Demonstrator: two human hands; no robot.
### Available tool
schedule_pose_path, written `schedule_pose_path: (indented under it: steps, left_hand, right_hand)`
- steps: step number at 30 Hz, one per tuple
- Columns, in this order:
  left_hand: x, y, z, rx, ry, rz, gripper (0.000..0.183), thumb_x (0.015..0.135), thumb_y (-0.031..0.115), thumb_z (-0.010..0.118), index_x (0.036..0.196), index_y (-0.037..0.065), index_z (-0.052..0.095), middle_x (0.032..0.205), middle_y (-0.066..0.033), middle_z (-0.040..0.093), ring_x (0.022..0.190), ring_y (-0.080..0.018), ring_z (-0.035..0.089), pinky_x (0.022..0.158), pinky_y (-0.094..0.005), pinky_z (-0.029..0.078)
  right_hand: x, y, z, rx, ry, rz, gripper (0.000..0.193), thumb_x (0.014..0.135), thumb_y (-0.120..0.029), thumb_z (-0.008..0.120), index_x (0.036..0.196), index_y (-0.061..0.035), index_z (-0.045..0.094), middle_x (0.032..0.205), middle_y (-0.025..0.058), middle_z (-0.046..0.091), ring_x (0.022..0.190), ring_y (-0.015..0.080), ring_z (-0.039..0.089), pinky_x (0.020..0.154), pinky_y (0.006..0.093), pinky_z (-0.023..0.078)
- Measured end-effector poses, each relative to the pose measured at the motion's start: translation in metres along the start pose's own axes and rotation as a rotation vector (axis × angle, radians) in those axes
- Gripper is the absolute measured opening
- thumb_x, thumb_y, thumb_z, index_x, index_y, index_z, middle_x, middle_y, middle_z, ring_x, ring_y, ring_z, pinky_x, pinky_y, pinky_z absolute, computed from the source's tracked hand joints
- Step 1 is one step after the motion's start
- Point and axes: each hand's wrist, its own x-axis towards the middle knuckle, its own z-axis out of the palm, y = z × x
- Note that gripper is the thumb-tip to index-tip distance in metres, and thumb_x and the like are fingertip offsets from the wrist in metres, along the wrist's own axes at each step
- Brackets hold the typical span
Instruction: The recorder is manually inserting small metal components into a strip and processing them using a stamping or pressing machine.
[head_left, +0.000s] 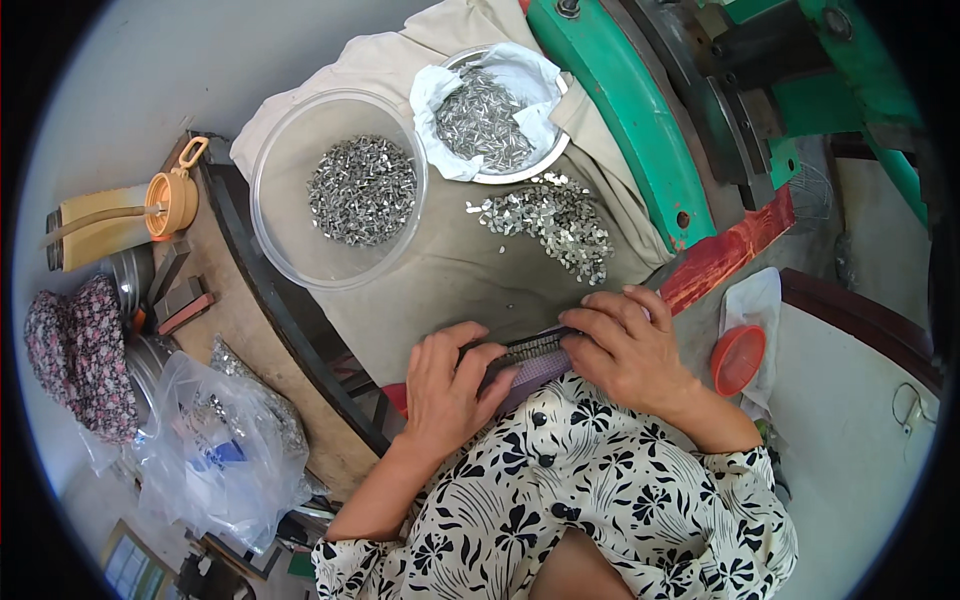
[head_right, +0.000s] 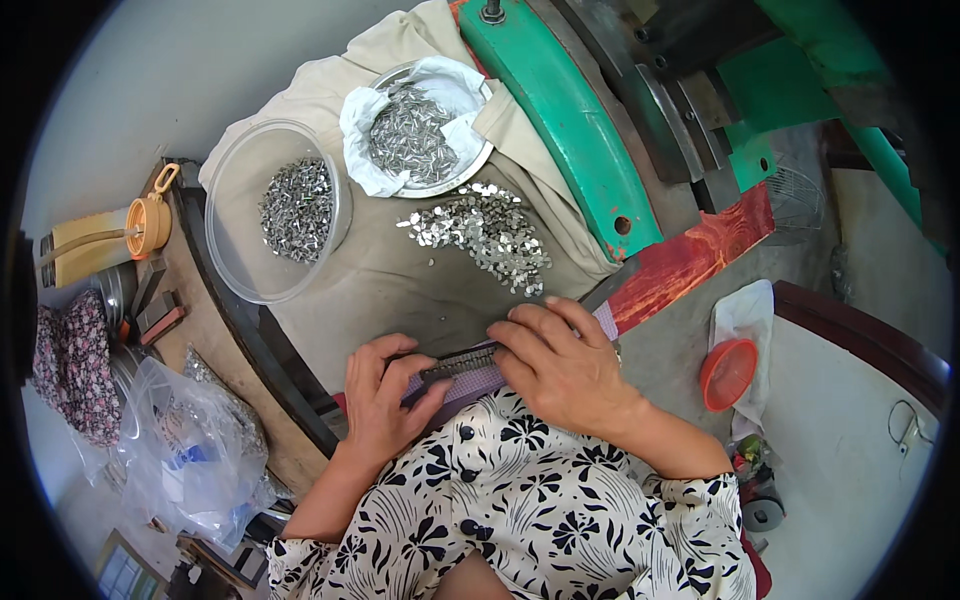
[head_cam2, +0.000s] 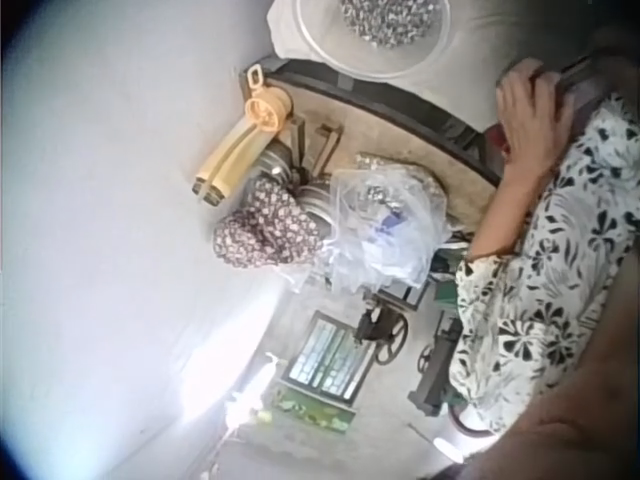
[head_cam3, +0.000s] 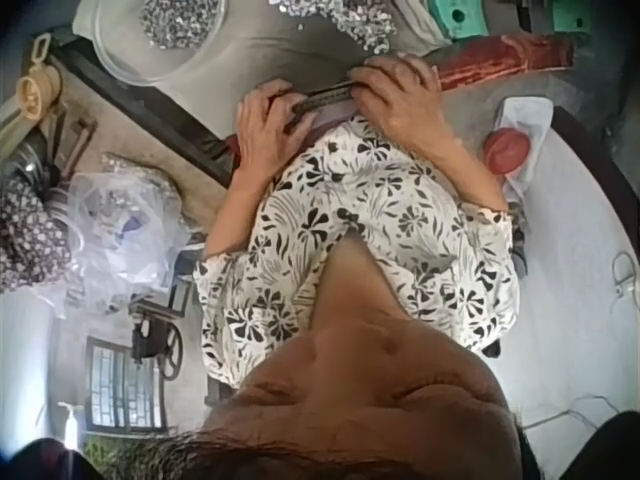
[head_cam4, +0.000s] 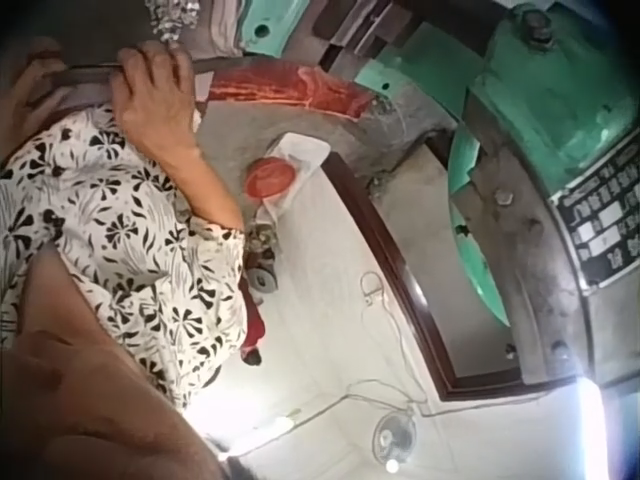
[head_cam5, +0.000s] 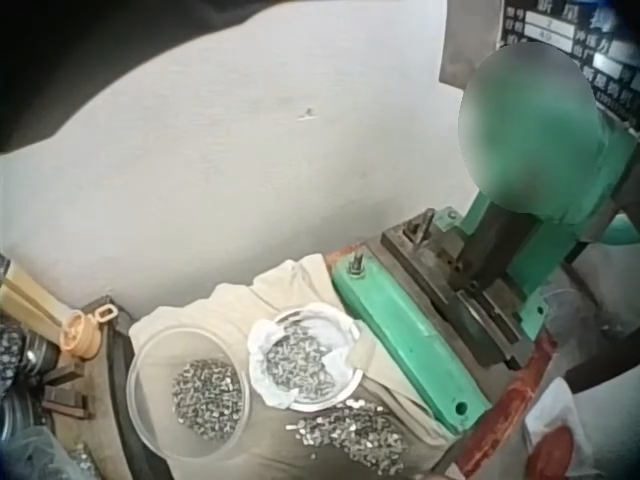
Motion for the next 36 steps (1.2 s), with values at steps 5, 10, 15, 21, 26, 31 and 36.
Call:
schedule_pose_path:
  steps: [5,10,15,21,26,31,36]
  left_hand:
    - [-0.011,-0.006,-0.001,0.050,0.006,0.057,0.035,0.073,0.016,0.082,0.104,0.012,0.068,0.110,-0.0060,0.061,0.096,-0.0245,0.060,0.078,-0.0361,0.043]
    - [-0.014,-0.009,-0.002,0.178,0.013,0.211,0.034,0.074,0.015,0.079,0.107,0.015,0.071,0.109,-0.0040,0.063,0.099,-0.0214,0.061,0.079,-0.0340,0.043]
    - [-0.013,-0.009,0.000,0.198,0.011,0.245,0.032,0.074,0.016,0.079,0.106,0.015,0.072,0.108,-0.0036,0.063,0.098,-0.0209,0.062,0.080,-0.0332,0.043]
    - [-0.015,-0.006,0.003,0.065,0.080,0.097,0.036,0.073,0.019,0.081,0.106,0.012,0.070,0.106,-0.0043,0.062,0.099,-0.0231,0.061,0.080,-0.0351,0.043]
    - [-0.018,-0.013,-0.003,0.112,0.025,0.038,0.035,0.074,0.016,0.080,0.106,0.009,0.069,0.106,-0.0039,0.061,0.097,-0.0236,0.060,0.079,-0.0364,0.043]
    - [-0.017,-0.014,-0.006,0.100,0.049,0.102,0.034,0.073,0.014,0.080,0.105,0.009,0.070,0.107,-0.0038,0.060,0.096,-0.0242,0.060,0.079,-0.0364,0.043]
    - [-0.007,-0.019,-0.011,0.132,0.099,0.092,0.035,0.073,0.014,0.080,0.106,0.008,0.069,0.106,-0.0046,0.060,0.097,-0.0255,0.060,0.079,-0.0363,0.043]
  right_hand:
    - [-0.004,-0.010,0.004,-0.120,0.061,0.003,0.011,0.078,-0.020,0.066,0.088,-0.0145,0.069,0.110,-0.0034,0.067,0.112,0.0159,0.059,0.105,0.0405,0.034]
    - [-0.012,-0.008,0.008,-0.102,0.119,0.046,0.010,0.079,-0.021,0.066,0.087,-0.0166,0.070,0.107,-0.0047,0.067,0.111,0.0145,0.060,0.108,0.0402,0.029]
    - [-0.008,-0.011,0.006,-0.094,0.087,0.073,0.012,0.078,-0.021,0.066,0.089,-0.0176,0.070,0.107,-0.0052,0.067,0.111,0.0141,0.060,0.109,0.0415,0.026]
    - [-0.017,-0.001,0.005,-0.111,0.114,-0.015,0.030,0.070,-0.029,0.080,0.097,-0.0198,0.074,0.108,-0.0058,0.066,0.110,0.0176,0.058,0.109,0.0435,0.025]
    - [-0.020,0.005,0.006,-0.022,0.033,0.153,0.039,0.072,-0.034,0.082,0.106,-0.0194,0.074,0.107,-0.0055,0.066,0.110,0.0183,0.057,0.108,0.0444,0.025]
    - [-0.019,0.013,0.007,-0.012,0.069,0.060,0.034,0.073,-0.030,0.081,0.105,-0.0186,0.074,0.107,-0.0065,0.066,0.111,0.0171,0.057,0.106,0.0437,0.027]
    - [-0.003,0.020,0.010,0.000,0.126,0.053,0.031,0.070,-0.029,0.083,0.100,-0.0212,0.075,0.104,-0.0074,0.066,0.110,0.0188,0.057,0.106,0.0457,0.027]
